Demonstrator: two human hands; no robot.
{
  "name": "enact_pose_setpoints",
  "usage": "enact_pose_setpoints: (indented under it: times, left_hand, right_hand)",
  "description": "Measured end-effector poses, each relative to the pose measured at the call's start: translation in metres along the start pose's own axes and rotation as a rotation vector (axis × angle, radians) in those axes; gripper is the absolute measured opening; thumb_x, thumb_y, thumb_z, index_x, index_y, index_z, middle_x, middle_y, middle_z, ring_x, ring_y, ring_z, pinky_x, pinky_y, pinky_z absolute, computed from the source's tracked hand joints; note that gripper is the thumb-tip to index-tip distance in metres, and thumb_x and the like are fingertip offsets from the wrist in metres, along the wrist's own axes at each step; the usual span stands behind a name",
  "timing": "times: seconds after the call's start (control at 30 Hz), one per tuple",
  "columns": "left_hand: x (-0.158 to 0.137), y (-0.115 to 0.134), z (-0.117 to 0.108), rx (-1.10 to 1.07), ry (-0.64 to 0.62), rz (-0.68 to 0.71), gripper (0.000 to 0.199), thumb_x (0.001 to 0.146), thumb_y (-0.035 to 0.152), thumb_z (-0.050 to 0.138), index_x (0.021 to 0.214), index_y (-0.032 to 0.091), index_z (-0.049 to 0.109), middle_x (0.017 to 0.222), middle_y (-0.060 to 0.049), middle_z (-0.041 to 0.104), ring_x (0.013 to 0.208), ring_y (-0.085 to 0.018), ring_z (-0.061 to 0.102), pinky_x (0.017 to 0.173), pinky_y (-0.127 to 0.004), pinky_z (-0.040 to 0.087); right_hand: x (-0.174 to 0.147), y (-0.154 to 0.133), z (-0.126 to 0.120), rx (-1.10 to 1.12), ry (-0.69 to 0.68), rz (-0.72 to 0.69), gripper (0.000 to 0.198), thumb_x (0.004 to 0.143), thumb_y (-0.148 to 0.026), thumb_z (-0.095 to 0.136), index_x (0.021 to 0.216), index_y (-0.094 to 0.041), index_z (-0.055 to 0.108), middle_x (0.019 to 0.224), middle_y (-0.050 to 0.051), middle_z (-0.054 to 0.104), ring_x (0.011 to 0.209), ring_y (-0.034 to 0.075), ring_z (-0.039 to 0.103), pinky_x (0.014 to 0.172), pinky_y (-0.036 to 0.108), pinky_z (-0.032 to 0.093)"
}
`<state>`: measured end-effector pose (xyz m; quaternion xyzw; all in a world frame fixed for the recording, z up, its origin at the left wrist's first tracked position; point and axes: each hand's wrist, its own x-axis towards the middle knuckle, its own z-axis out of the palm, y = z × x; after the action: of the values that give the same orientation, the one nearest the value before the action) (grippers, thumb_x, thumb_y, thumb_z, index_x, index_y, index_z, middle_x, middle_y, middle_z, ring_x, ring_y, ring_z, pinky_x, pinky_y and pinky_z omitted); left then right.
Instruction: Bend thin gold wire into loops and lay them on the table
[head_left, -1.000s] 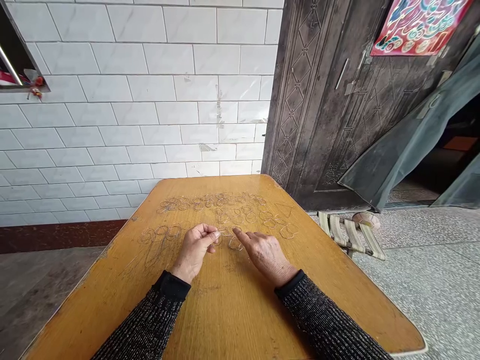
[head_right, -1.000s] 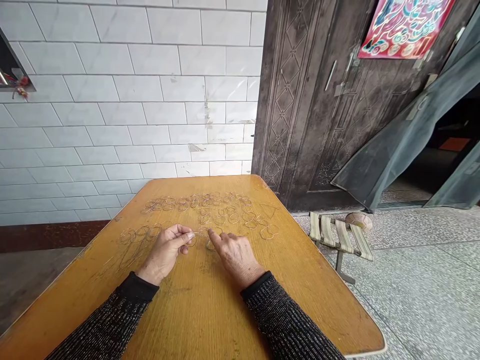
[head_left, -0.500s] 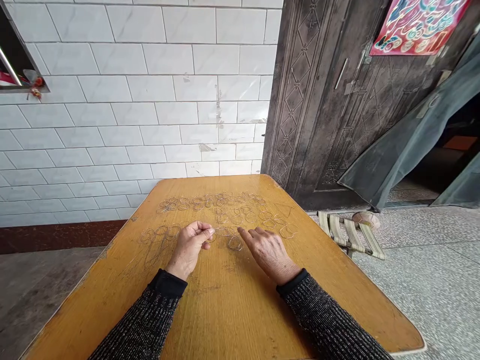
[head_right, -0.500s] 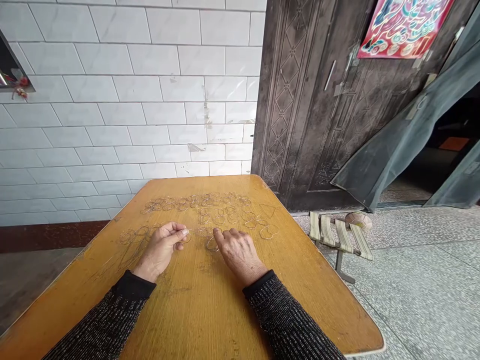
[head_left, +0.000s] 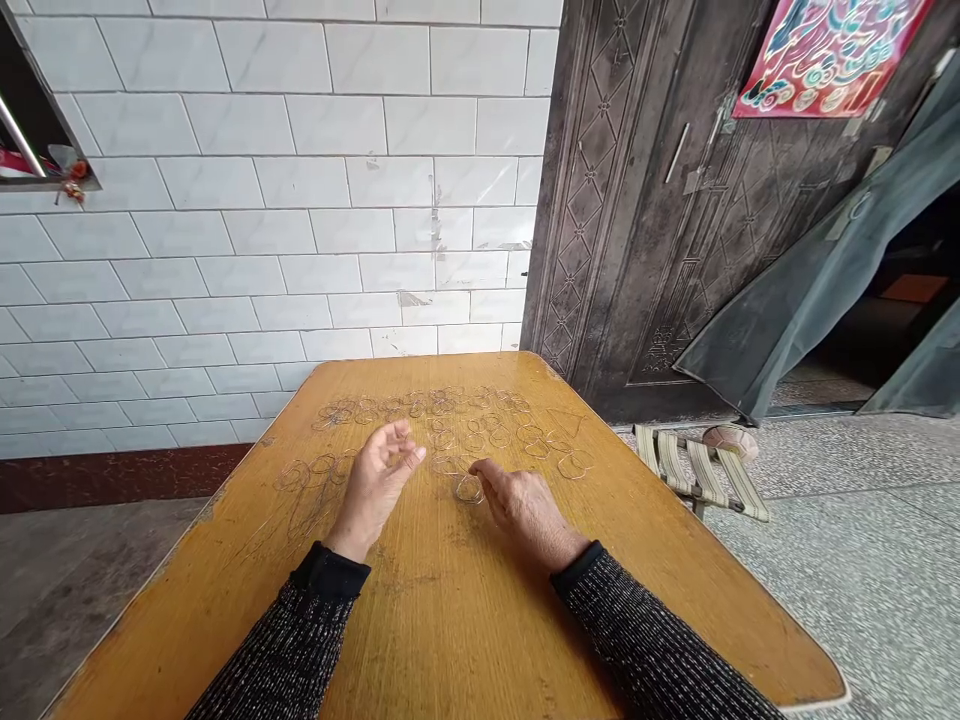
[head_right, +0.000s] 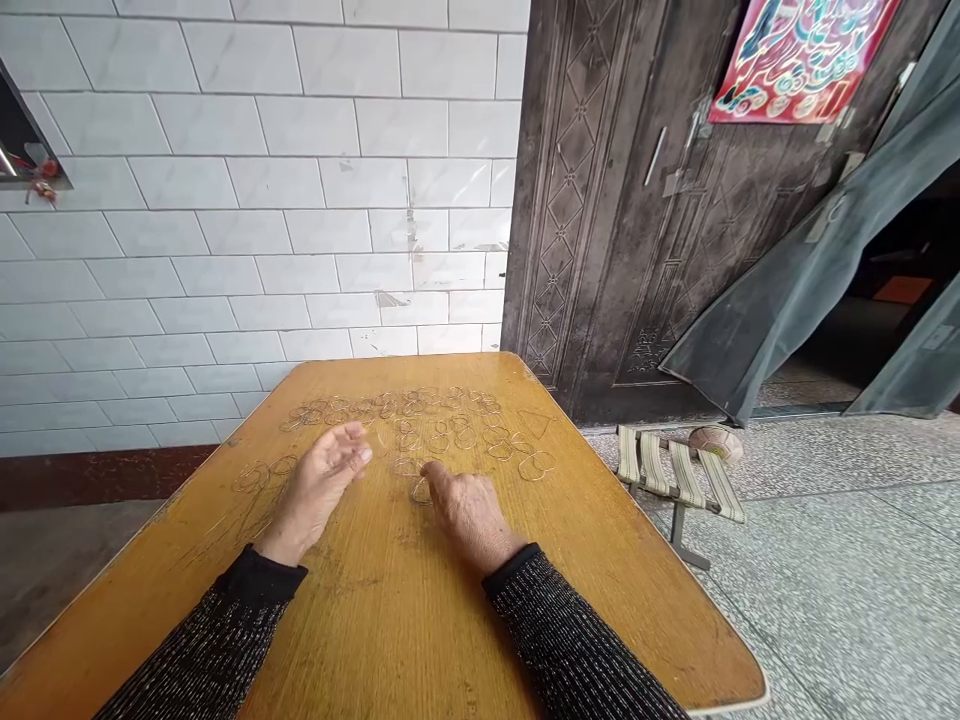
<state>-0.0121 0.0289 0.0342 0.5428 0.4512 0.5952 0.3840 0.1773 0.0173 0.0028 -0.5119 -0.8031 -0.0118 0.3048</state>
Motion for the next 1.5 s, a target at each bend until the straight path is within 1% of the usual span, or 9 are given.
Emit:
enact_pose_setpoints:
  times: [0.07,0.13,0.23,0.33,0.8,0.97,1.2,1.37,1.5]
  left_hand:
    - [-0.002,-0.001,0.003,-0.009,0.096,0.078,0.038,0.067,0.032,0.065,0.101,0.021,0.052,0.116,-0.007,0.051,0.101,-0.017,0.051,0.070,-0.023,0.045]
    - [-0.005,-0.004,0.007,-0.083,0.108,0.002,0.032,0.070,0.034,0.061,0.097,0.020,0.052,0.111,-0.007,0.052,0.096,-0.016,0.052,0.065,-0.022,0.045]
    - [-0.013,-0.011,0.015,-0.191,-0.049,-0.205,0.026,0.070,0.035,0.061,0.088,0.017,0.054,0.098,-0.007,0.057,0.080,-0.014,0.055,0.056,-0.020,0.043]
    - [-0.020,-0.015,0.024,-0.228,-0.243,-0.279,0.029,0.070,0.035,0.062,0.090,0.015,0.058,0.090,-0.008,0.060,0.078,-0.014,0.055,0.056,-0.020,0.040]
    - [-0.024,-0.013,0.029,-0.260,-0.153,-0.154,0.021,0.065,0.033,0.067,0.070,0.013,0.060,0.060,0.001,0.056,0.051,-0.008,0.047,0.053,-0.022,0.035]
    - [-0.021,-0.014,0.027,-0.249,-0.132,-0.128,0.020,0.064,0.031,0.066,0.066,0.013,0.060,0.061,0.000,0.057,0.049,-0.007,0.046,0.051,-0.022,0.034]
    - [-0.017,-0.017,0.024,-0.135,-0.100,-0.100,0.016,0.066,0.029,0.064,0.066,0.014,0.060,0.059,0.001,0.058,0.053,-0.008,0.047,0.053,-0.021,0.036]
    - [-0.019,-0.015,0.022,0.187,-0.160,0.113,0.012,0.071,0.025,0.057,0.066,0.015,0.061,0.068,-0.003,0.063,0.063,-0.013,0.055,0.059,-0.023,0.040]
    - [-0.027,-0.014,0.026,0.510,-0.209,0.277,0.012,0.072,0.018,0.051,0.063,0.016,0.059,0.059,-0.002,0.059,0.054,-0.012,0.051,0.052,-0.022,0.036]
  right_hand:
    - [0.002,-0.001,0.001,0.300,0.018,0.086,0.028,0.090,-0.029,0.029,0.093,-0.017,0.054,0.045,-0.003,0.053,0.042,0.011,0.051,0.049,0.020,0.032]
    - [0.004,-0.003,0.002,0.649,-0.008,0.174,0.030,0.090,-0.034,0.026,0.090,-0.016,0.051,0.040,-0.007,0.045,0.038,0.010,0.048,0.048,0.021,0.036]
    - [0.005,-0.007,0.004,1.037,-0.095,0.254,0.030,0.087,-0.041,0.031,0.087,-0.016,0.047,0.038,-0.010,0.040,0.035,0.010,0.046,0.044,0.021,0.036]
    - [0.004,-0.014,0.006,1.169,-0.163,0.258,0.031,0.083,-0.045,0.037,0.083,-0.016,0.047,0.038,-0.010,0.043,0.034,0.009,0.046,0.042,0.020,0.034]
    - [-0.005,-0.028,0.013,1.066,-0.391,0.168,0.020,0.086,-0.029,0.031,0.090,-0.017,0.047,0.045,-0.007,0.049,0.040,0.009,0.046,0.048,0.020,0.038]
    - [-0.007,-0.031,0.007,0.845,-0.399,0.091,0.023,0.080,-0.013,0.030,0.096,-0.017,0.046,0.045,-0.007,0.050,0.045,0.010,0.048,0.057,0.022,0.040]
    - [-0.006,-0.040,-0.001,0.786,-0.473,0.155,0.026,0.079,-0.009,0.025,0.094,-0.017,0.044,0.039,-0.010,0.043,0.037,0.010,0.045,0.052,0.022,0.040]
    - [-0.002,-0.022,-0.006,0.619,-0.153,0.073,0.016,0.082,-0.026,0.042,0.080,-0.017,0.055,0.061,0.000,0.057,0.058,0.012,0.054,0.059,0.024,0.041]
    - [0.003,-0.016,-0.013,0.875,0.023,0.226,0.027,0.080,-0.038,0.048,0.094,-0.016,0.055,0.077,0.003,0.059,0.055,0.010,0.055,0.049,0.022,0.041]
